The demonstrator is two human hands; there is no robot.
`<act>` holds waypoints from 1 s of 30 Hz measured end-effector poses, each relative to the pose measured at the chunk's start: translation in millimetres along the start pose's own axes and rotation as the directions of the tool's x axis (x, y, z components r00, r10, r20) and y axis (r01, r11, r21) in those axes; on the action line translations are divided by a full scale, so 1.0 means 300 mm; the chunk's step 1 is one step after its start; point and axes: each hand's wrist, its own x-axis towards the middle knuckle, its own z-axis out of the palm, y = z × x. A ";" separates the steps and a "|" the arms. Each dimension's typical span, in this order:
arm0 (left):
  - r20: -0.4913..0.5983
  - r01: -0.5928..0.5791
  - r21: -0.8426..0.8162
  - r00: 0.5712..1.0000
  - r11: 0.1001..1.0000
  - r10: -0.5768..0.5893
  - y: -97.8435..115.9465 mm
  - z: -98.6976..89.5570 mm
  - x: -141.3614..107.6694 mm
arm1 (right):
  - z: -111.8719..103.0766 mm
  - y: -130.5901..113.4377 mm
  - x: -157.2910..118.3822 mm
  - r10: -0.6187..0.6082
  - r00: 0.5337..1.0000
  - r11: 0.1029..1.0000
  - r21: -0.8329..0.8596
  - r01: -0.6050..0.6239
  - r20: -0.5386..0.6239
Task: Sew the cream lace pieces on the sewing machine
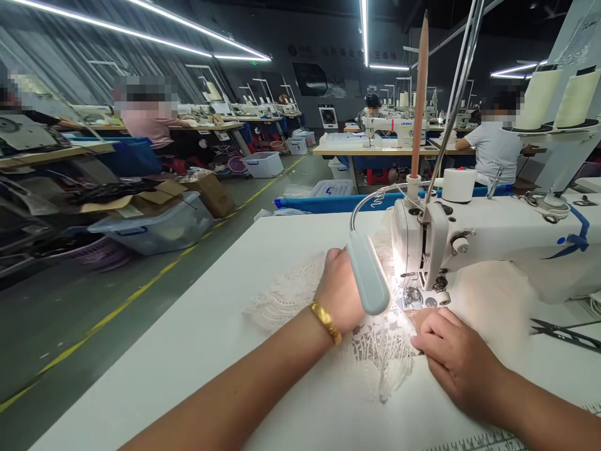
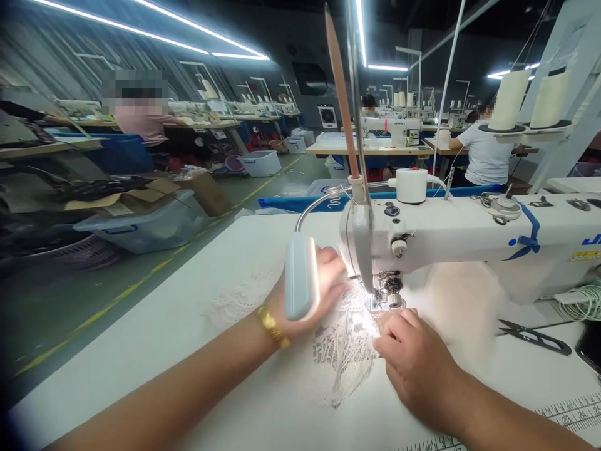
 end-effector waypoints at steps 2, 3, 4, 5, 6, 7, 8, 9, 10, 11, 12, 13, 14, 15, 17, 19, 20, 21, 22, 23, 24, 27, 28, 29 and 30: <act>-0.021 -0.038 0.057 0.999 0.998 0.039 0.023 -0.011 -0.038 | -0.003 -0.001 0.001 -0.004 1.000 1.000 0.007 0.004 -0.010; -0.014 -0.065 0.054 0.998 0.996 0.066 0.032 -0.002 -0.061 | -0.004 -0.001 0.003 -0.008 1.000 1.000 0.013 0.008 -0.017; 0.002 -0.092 0.043 0.996 0.995 0.092 0.038 0.016 -0.084 | -0.006 -0.001 0.004 -0.015 1.000 1.000 0.021 0.016 -0.026; 0.017 -0.107 0.027 0.994 0.994 0.106 0.039 0.038 -0.105 | -0.006 0.000 0.005 -0.025 0.999 0.999 0.031 0.026 -0.033; 0.030 -0.108 0.016 0.994 0.994 0.107 0.038 0.061 -0.123 | -0.006 0.001 0.005 -0.039 0.998 0.998 0.039 0.040 -0.041; 0.039 -0.096 0.010 0.995 0.995 0.096 0.033 0.081 -0.138 | -0.005 0.002 0.004 -0.054 0.997 0.997 0.045 0.056 -0.050; 0.041 -0.074 0.005 0.996 0.997 0.074 0.028 0.098 -0.149 | -0.004 0.003 0.003 -0.068 0.996 0.996 0.046 0.070 -0.058; 0.043 -0.049 0.000 0.998 0.999 0.049 0.022 0.109 -0.156 | -0.002 0.004 0.002 -0.075 0.995 0.996 0.046 0.078 -0.062; 0.046 -0.028 -0.005 0.999 1.000 0.028 0.017 0.115 -0.160 | 0.000 0.005 0.000 -0.078 0.995 0.996 0.044 0.081 -0.064; 0.046 -0.015 -0.010 0.999 1.000 0.016 0.012 0.117 -0.162 | 0.002 0.006 -0.001 -0.078 0.995 0.996 0.043 0.080 -0.064; 0.047 -0.013 -0.015 0.999 1.000 0.014 0.009 0.115 -0.163 | 0.004 0.007 -0.002 -0.077 0.995 0.996 0.042 0.079 -0.061; 0.045 -0.023 -0.017 0.999 1.000 0.024 0.006 0.113 -0.163 | 0.005 0.008 -0.002 -0.077 0.995 0.996 0.042 0.079 -0.058; 0.041 -0.041 -0.016 0.998 0.999 0.042 0.004 0.111 -0.163 | 0.005 0.008 -0.002 -0.080 0.995 0.996 0.041 0.082 -0.057; 0.034 -0.067 -0.011 0.997 0.998 0.067 0.003 0.111 -0.162 | 0.005 0.009 -0.001 -0.084 0.995 0.995 0.041 0.086 -0.056; 0.013 -0.138 -0.001 0.990 0.990 0.138 0.001 0.115 -0.161 | 0.004 0.009 0.001 -0.090 0.994 0.995 0.038 0.093 -0.056; 0.001 -0.227 -0.008 0.974 0.974 0.227 -0.001 0.126 -0.162 | 0.002 0.009 0.003 -0.097 0.994 0.995 0.029 0.098 -0.054; 0.000 -0.266 -0.018 0.964 0.964 0.266 -0.002 0.131 -0.163 | 0.002 0.009 0.004 -0.101 0.993 0.994 0.023 0.102 -0.053; 0.000 -0.298 -0.028 0.954 0.954 0.298 -0.003 0.136 -0.164 | 0.002 0.010 0.004 -0.107 0.993 0.994 0.016 0.108 -0.054; 0.001 -0.320 -0.035 0.947 0.947 0.320 -0.003 0.139 -0.166 | 0.003 0.010 0.003 -0.113 0.992 0.993 0.009 0.114 -0.055; 0.001 -0.332 -0.036 0.943 0.943 0.332 -0.003 0.140 -0.168 | 0.004 0.011 0.002 -0.118 0.991 0.993 0.001 0.118 -0.056; 0.001 -0.335 -0.031 0.942 0.942 0.335 -0.003 0.140 -0.170 | 0.005 0.012 0.001 -0.122 0.991 0.993 -0.006 0.122 -0.059; 0.004 -0.329 -0.002 0.944 0.944 0.329 -0.002 0.136 -0.177 | 0.008 0.013 -0.001 -0.130 0.989 0.991 -0.021 0.129 -0.065; 0.007 -0.324 0.010 0.946 0.946 0.324 -0.001 0.134 -0.179 | 0.009 0.013 -0.001 -0.132 0.989 0.991 -0.021 0.131 -0.066; 0.010 -0.319 0.021 0.948 0.948 0.319 0.000 0.133 -0.180 | 0.009 0.013 -0.002 -0.134 0.989 0.991 -0.019 0.133 -0.067; 0.014 -0.315 0.032 0.949 0.949 0.315 0.001 0.131 -0.181 | 0.009 0.013 -0.002 -0.134 0.989 0.991 -0.017 0.133 -0.066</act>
